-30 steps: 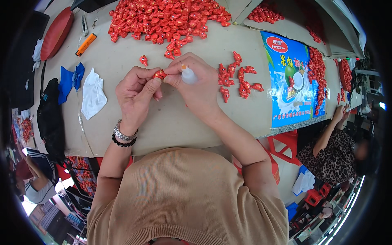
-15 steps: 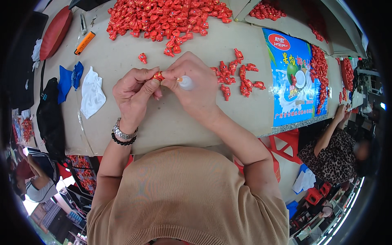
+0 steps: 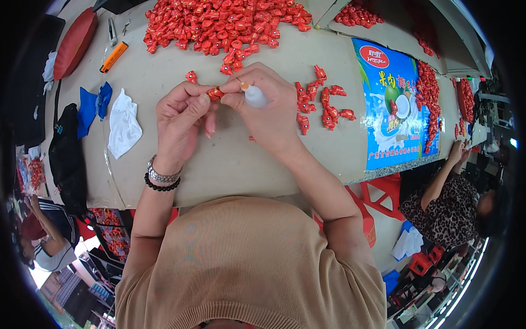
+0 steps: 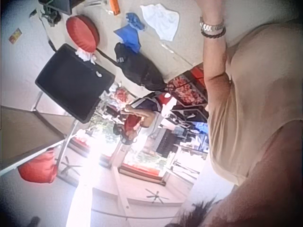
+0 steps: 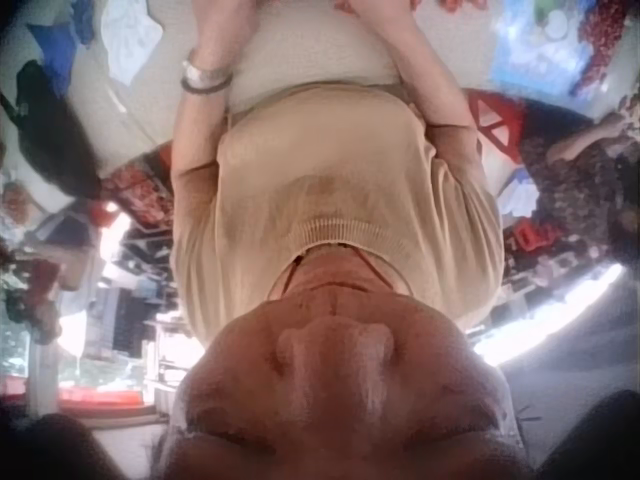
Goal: Applying glue to small red plastic components at a factory assembly table.
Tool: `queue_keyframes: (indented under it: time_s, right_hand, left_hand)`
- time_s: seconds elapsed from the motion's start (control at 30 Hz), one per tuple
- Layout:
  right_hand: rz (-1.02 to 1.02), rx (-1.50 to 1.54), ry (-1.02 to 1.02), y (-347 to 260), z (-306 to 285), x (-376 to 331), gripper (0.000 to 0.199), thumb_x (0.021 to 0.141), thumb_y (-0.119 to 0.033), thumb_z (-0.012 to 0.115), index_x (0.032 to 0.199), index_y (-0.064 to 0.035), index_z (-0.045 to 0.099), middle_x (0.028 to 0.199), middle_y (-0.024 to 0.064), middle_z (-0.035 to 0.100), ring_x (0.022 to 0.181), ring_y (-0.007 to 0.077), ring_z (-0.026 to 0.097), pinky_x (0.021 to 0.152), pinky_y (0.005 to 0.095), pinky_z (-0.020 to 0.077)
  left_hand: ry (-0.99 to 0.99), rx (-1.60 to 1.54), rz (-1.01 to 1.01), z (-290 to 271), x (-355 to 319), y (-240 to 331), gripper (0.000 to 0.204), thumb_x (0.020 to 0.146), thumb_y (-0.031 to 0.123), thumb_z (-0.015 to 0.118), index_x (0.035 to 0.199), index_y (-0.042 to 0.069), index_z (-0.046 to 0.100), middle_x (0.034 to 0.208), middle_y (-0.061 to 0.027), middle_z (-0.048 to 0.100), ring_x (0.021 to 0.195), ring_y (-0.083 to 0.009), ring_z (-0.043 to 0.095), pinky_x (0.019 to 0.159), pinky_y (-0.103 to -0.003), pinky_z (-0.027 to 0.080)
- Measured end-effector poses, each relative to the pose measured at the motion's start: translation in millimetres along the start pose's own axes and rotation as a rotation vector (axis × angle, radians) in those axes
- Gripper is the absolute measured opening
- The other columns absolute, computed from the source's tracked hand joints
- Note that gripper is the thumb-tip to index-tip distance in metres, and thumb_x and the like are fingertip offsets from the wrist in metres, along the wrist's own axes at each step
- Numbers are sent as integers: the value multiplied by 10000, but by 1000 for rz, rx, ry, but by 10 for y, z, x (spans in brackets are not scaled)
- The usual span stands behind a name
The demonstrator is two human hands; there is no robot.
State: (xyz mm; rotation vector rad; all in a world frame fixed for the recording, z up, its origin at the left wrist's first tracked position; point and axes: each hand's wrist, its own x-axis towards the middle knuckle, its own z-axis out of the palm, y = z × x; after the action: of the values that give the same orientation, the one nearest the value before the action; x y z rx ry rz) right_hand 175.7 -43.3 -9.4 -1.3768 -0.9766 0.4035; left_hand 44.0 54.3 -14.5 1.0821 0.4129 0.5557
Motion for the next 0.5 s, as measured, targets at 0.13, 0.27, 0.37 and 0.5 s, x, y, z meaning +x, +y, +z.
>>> queue_keyframes:
  time_s: [0.13, 0.27, 0.37, 0.5]
  right_hand:
    - [34, -22, -15, 1, -4, -7, 192, 660, 60, 732, 813, -26, 655, 821, 63, 631, 738, 156, 610, 642, 274, 492]
    - [-15, -71, -30, 8, -9, 4, 195, 657, 47, 740, 812, -36, 656, 811, 57, 634, 738, 158, 611, 644, 273, 490]
    - [-24, -83, -39, 14, -10, 4, 199, 658, 43, 742, 816, -39, 654, 813, 55, 636, 741, 160, 612, 648, 276, 490]
    - [-62, -94, -49, 14, -11, 8, 202, 662, 43, 740, 822, -41, 651, 820, 56, 637, 745, 164, 614, 655, 274, 492]
  left_hand:
    - [-1, -60, -37, -11, -2, -11, 146, 906, 112, 580, 958, -17, 623, 706, -52, 607, 506, -86, 545, 431, -213, 409]
    - [-5, -120, -74, -22, -1, -15, 128, 900, 107, 584, 934, -12, 618, 730, -64, 622, 501, -96, 544, 424, -219, 407]
    - [-4, -157, -99, -32, -2, -17, 118, 895, 105, 587, 919, -7, 615, 746, -72, 632, 500, -102, 545, 421, -223, 408]
    - [-6, -181, -110, -35, 0, -19, 108, 892, 105, 592, 905, -1, 612, 757, -79, 639, 499, -105, 546, 418, -226, 411]
